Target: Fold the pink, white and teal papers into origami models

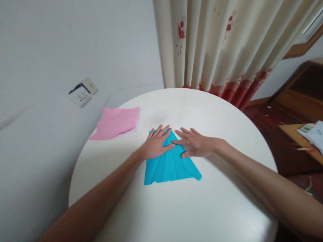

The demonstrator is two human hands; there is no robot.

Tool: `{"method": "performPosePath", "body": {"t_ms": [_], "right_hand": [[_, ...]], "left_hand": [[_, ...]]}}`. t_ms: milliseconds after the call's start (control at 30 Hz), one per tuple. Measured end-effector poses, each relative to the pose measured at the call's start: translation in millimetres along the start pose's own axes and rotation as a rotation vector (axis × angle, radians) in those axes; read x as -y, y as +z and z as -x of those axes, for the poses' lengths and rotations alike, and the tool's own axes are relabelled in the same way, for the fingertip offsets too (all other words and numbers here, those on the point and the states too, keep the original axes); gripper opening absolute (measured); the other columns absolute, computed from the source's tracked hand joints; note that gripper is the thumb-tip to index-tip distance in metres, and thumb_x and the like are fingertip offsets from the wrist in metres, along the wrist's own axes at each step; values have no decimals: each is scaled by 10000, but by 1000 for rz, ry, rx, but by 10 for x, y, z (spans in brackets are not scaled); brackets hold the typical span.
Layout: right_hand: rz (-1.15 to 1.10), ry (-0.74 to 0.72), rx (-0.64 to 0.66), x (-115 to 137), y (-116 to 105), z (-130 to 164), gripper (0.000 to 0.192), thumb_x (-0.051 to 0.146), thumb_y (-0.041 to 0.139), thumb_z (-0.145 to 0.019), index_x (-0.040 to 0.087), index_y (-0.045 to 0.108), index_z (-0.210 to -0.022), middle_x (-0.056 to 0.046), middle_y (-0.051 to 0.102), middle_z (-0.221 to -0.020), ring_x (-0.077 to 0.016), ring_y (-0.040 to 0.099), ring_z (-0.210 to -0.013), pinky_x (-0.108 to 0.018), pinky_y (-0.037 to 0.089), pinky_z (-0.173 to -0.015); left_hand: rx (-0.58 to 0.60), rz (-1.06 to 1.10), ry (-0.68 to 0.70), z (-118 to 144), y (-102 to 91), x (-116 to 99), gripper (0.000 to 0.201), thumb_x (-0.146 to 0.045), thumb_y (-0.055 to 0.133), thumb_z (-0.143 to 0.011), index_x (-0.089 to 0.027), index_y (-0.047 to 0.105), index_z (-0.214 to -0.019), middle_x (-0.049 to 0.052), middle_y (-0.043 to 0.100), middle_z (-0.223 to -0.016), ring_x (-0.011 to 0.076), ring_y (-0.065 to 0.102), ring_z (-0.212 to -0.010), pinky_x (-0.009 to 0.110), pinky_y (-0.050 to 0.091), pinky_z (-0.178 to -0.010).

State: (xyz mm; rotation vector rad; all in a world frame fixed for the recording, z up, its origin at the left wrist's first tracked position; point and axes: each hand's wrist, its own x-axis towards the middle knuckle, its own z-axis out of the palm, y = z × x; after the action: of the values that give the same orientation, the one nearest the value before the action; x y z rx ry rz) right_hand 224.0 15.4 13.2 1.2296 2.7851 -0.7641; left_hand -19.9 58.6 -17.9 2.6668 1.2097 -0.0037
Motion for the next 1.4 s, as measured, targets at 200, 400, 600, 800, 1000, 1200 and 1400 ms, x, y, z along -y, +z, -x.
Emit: {"method": "performPosePath", "body": {"t_ms": [200, 400, 600, 800, 1000, 1200, 1400], "right_hand": [[-21, 16, 3, 28, -1, 26, 718, 611, 567, -904, 368, 324, -1535, -54, 33, -1670, -379, -31, -1512, -675, 14, -1172], [-74, -15, 111, 188, -76, 98, 695, 599, 602, -887, 377, 379, -1507, -29, -41, -1670, -377, -143, -1495, -669, -47, -1163], [-142, -62, 169, 218, -83, 157, 707, 611, 670, -829, 402, 441, -1464, 9, -17, -1671, -363, -176, -1490, -647, -102, -1162], [-221, -179, 86, 132, -169, 185, 409, 547, 638, -885, 390, 671, -1261, 59, 137, -1657, -326, -55, -1520, -617, 27, -1202], [-243, 35, -339, -104, 0, -59, 627, 508, 621, -906, 253, 488, -1464, -107, 249, -1630, -300, 134, -1521, -550, 193, -1204], [-100, 138, -290, -138, 195, -214, 920, 577, 696, -813, 222, 296, -1561, -181, 175, -1637, -349, 63, -1521, -606, 93, -1198], [-103, 169, -111, -50, 88, -113, 1180, 677, 732, -709, 220, 108, -1600, -171, 1, -1656, -340, -72, -1518, -567, -5, -1211]], "left_hand": [[-14, 41, -21, 6, -19, -23, 633, -563, 120, -1017, -288, 200, -1581, -10, 149, -1659, 268, 44, -1537, 565, 72, -1220], [-30, 84, -40, 8, -21, -44, 604, -528, 100, -1031, -291, 235, -1571, -14, 187, -1652, 248, 65, -1537, 551, 70, -1223], [-47, 34, -20, 12, 5, -31, 600, -539, 151, -1029, -292, 247, -1568, -5, 181, -1655, 270, 76, -1536, 569, 87, -1214], [-73, -5, -20, 7, 27, -51, 674, -627, 262, -986, -290, 246, -1569, 20, 184, -1655, 303, 82, -1532, 576, 103, -1211], [-58, -1, -19, -1, 36, -53, 845, -749, 338, -903, -262, 209, -1581, 37, 157, -1659, 335, 67, -1530, 596, 83, -1208], [-51, 17, -19, -2, 21, -47, 904, -780, 357, -876, -251, 185, -1588, 35, 153, -1658, 338, 68, -1529, 597, 73, -1211], [-100, 28, -38, 3, 23, -104, 783, -695, 337, -936, -249, 245, -1573, 28, 207, -1647, 320, 98, -1529, 607, 90, -1211]]}}
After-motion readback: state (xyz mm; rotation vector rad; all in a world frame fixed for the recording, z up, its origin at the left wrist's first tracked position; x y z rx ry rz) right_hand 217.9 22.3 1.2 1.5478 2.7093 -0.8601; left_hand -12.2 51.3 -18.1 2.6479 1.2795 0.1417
